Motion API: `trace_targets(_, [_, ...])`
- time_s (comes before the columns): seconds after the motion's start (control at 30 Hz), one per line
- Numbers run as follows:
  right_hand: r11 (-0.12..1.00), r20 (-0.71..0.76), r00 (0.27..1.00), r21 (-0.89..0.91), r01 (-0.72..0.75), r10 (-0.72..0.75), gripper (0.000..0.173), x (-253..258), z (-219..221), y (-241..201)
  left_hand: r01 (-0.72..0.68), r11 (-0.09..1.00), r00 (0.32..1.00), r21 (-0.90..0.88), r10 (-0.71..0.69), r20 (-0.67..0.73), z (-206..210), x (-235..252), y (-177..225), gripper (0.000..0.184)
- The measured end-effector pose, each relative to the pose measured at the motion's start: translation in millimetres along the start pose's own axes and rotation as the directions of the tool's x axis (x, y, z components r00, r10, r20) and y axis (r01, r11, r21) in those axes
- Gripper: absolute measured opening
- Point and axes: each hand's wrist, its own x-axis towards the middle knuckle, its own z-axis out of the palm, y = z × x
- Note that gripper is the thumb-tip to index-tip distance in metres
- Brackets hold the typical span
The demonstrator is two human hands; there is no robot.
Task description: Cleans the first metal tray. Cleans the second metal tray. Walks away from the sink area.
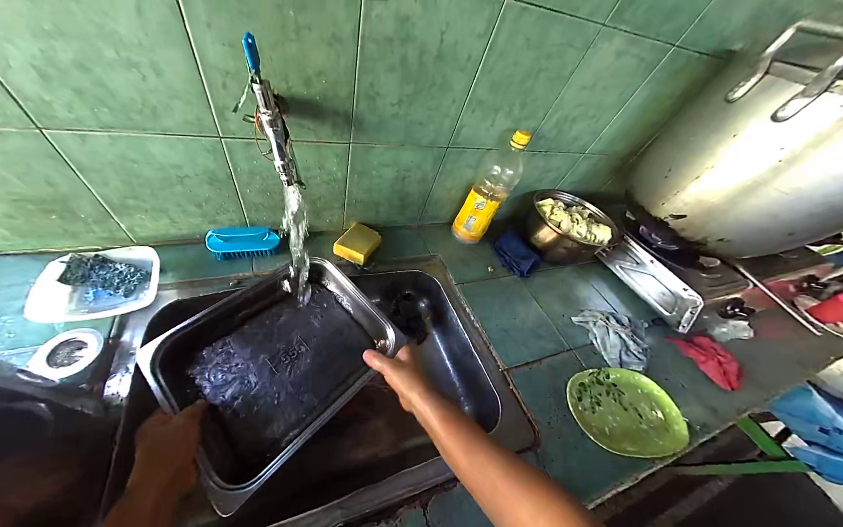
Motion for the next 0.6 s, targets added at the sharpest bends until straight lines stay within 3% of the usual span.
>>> trace_targets(0.03, [0.968, -0.078, 0.986, -0.217, 0.125, -0.145, 0.093, 12, -5, -4, -0.012, 1.000, 1.000, 0.004, 0.012, -0.011, -5, 0, 4, 0.036])
trace_targets(0.1, [0.781, -0.095, 0.922, -0.567, 0.260, -0.376, 0.107, 31, -6, -32, -0.076, 0.997, 0.996, 0.032, 0.077, -0.035, -14, -4, 19, 0.039])
trace_targets(0.17, [0.615, -0.016, 0.860, -0.705, 0.352, -0.511, 0.096, 41, 4, -73, -0.186, 0.977, 0.980, 0.106, 0.192, -0.050, -19, -13, 35, 0.033])
trace_targets(0.23, [0.565, 0.110, 0.808, -0.660, 0.494, -0.578, 0.074, 46, 22, -118, -0.294, 0.934, 0.951, 0.202, 0.307, -0.036, -17, -25, 50, 0.024])
trace_targets(0.3, [0.516, 0.167, 0.702, -0.566, 0.643, -0.693, 0.067, 54, 43, -155, -0.411, 0.869, 0.905, 0.274, 0.426, 0.006, -15, -38, 59, 0.021])
trace_targets(0.43, [0.298, 0.065, 0.364, -0.452, 0.841, -0.929, 0.061, 67, 75, -236, -0.613, 0.707, 0.759, 0.352, 0.650, 0.018, -17, -46, 64, 0.023])
trace_targets(0.5, [0.210, 0.048, 0.251, -0.412, 0.887, -0.967, 0.050, 69, 82, -275, -0.684, 0.612, 0.671, 0.397, 0.742, 0.011, -18, -48, 67, 0.028])
trace_targets(0.53, [0.205, 0.085, 0.262, -0.413, 0.887, -0.961, 0.045, 67, 82, -294, -0.714, 0.562, 0.621, 0.417, 0.784, 0.007, -18, -49, 68, 0.032])
trace_targets(0.6, [0.238, 0.188, 0.351, -0.446, 0.863, -0.917, 0.037, 60, 78, -323, -0.767, 0.459, 0.511, 0.449, 0.860, -0.006, -15, -47, 71, 0.039])
